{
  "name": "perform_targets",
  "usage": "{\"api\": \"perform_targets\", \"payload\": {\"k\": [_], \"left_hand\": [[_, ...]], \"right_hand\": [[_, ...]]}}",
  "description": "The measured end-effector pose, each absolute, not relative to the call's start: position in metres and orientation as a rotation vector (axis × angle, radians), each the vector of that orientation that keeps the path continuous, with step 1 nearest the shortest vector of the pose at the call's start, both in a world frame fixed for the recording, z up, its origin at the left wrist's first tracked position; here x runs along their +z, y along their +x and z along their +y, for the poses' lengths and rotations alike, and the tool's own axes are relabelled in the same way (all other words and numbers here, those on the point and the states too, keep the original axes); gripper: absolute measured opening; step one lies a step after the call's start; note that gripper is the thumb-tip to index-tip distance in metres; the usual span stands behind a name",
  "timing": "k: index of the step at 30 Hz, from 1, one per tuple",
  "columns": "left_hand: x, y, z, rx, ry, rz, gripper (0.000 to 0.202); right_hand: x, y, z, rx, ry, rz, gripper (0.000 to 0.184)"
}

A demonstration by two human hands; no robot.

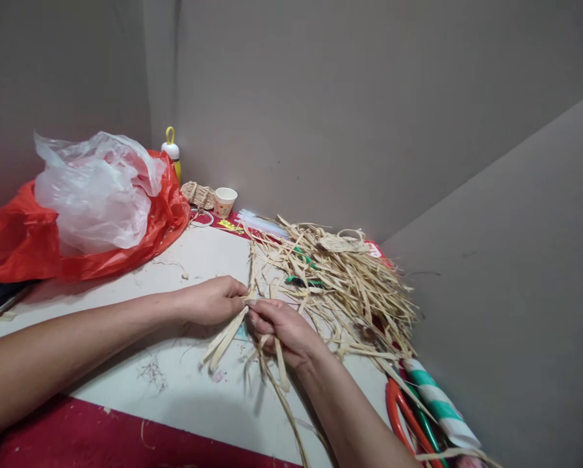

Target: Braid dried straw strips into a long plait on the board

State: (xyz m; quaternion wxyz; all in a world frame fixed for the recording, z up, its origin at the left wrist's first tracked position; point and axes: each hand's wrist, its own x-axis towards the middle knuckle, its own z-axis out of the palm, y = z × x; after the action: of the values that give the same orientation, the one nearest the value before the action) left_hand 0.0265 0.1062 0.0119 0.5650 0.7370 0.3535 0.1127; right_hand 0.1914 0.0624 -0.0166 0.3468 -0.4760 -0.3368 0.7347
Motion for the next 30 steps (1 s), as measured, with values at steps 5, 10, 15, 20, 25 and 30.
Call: {"api": "perform_targets", "payload": {"k": [5,10,15,20,25,30], "left_hand": [[0.014,0.025,0.101,0.156,1.714,0.873,0.017],[0.016,0.029,0.088,0.106,1.740,0.975,0.018],[0.008,0.033,0.079,0.294,1.974,1.051,0.014],[0.001,0.033,0.076,0.295,1.812,0.940,0.020],[0.024,0.023,0.090,0.003,1.660,0.919,0.027],[0.018,0.022,0.105,0.521,1.829,1.072,0.021]], "right_hand": [[-0.016,0.183,0.058,1.748,-1.369,-0.872,0.025],[-0.013,0.179,0.055,1.822,-1.308,-0.826,0.038],[-0.011,0.175,0.053,1.859,-1.226,-0.719,0.041],[-0.012,0.173,0.052,1.844,-1.232,-0.707,0.040],[-0.015,0.180,0.055,1.869,-1.153,-0.738,0.035],[-0.017,0.185,0.056,1.904,-1.114,-0.785,0.026]]}}
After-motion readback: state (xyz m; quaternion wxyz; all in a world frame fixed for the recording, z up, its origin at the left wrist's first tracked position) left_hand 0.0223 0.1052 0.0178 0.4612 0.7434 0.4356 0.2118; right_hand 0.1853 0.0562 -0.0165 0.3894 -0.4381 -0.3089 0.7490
